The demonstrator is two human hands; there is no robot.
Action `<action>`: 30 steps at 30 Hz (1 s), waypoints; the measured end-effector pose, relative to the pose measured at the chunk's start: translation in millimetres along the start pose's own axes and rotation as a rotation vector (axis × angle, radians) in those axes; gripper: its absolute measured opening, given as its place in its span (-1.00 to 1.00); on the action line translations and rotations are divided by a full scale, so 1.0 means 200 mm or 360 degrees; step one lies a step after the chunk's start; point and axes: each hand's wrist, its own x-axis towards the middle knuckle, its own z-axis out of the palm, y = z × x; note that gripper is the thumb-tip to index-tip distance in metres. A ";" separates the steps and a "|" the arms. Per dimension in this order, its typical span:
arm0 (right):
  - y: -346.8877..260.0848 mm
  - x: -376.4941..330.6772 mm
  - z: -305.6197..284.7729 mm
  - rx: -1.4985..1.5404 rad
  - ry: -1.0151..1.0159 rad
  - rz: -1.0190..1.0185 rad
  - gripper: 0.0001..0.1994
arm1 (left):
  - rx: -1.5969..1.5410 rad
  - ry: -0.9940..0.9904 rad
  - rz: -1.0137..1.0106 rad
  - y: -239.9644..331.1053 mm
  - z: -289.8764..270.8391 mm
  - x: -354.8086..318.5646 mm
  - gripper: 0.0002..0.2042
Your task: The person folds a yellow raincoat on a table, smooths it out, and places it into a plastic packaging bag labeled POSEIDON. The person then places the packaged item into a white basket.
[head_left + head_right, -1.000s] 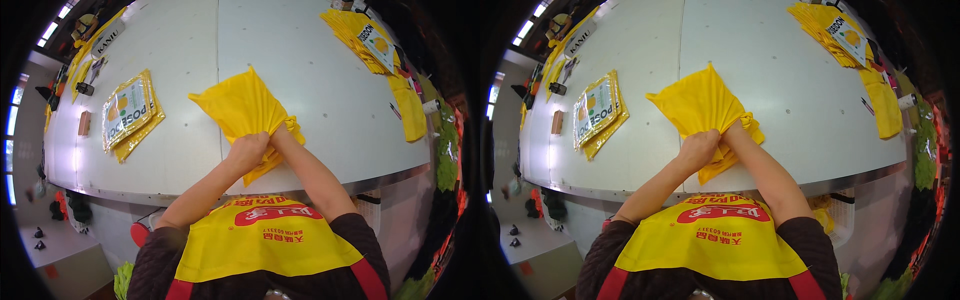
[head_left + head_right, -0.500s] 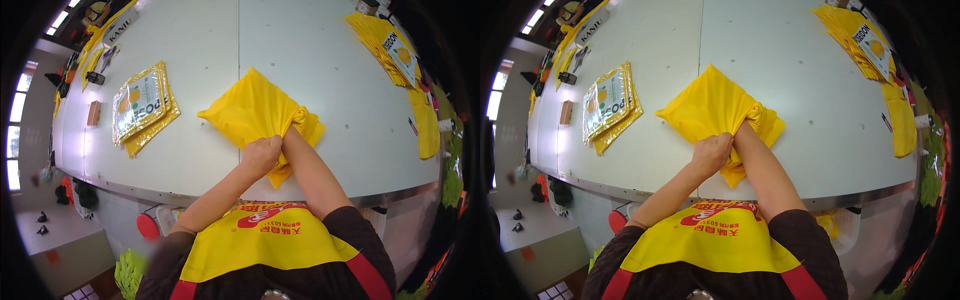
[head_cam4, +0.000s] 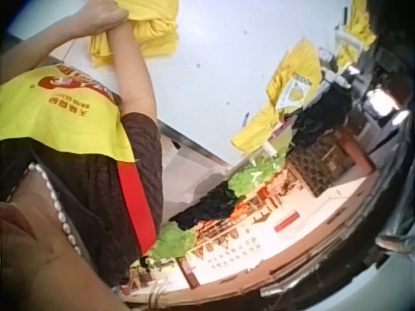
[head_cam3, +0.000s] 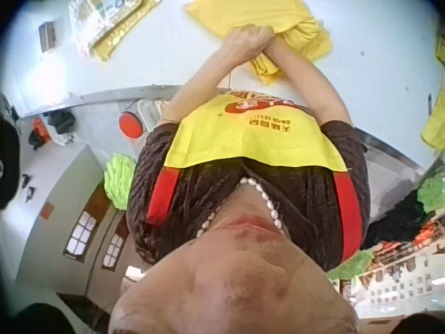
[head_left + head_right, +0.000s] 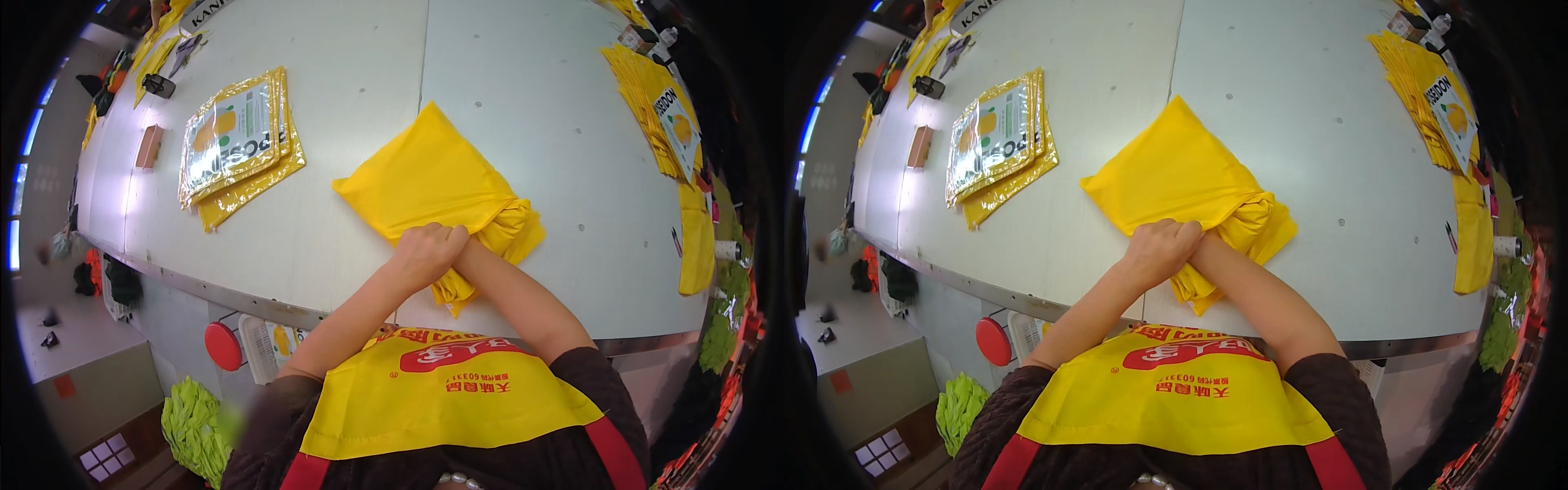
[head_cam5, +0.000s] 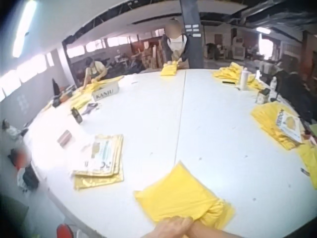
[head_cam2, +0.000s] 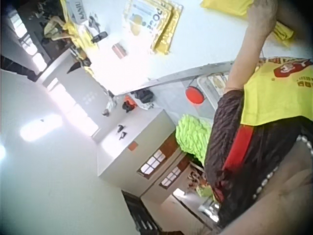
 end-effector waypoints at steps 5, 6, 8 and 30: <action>-0.09 -0.08 0.08 -0.0107 0.0037 -0.0082 -0.62 | -0.0210 0.0164 0.0066 0.04 0.11 -0.05 -0.87; -0.10 -0.10 0.09 -0.0118 0.0032 -0.0106 -0.62 | -0.0251 0.0209 0.0020 0.05 0.12 -0.06 -0.88; -0.10 -0.09 0.10 -0.0135 0.0014 -0.0139 -0.61 | -0.0197 0.0308 -0.0120 0.09 0.10 -0.06 -0.90; 0.32 -0.48 -0.17 0.0459 -0.0339 0.0039 -0.30 | 0.0114 -0.0403 -0.0813 -0.02 0.14 -0.44 -0.28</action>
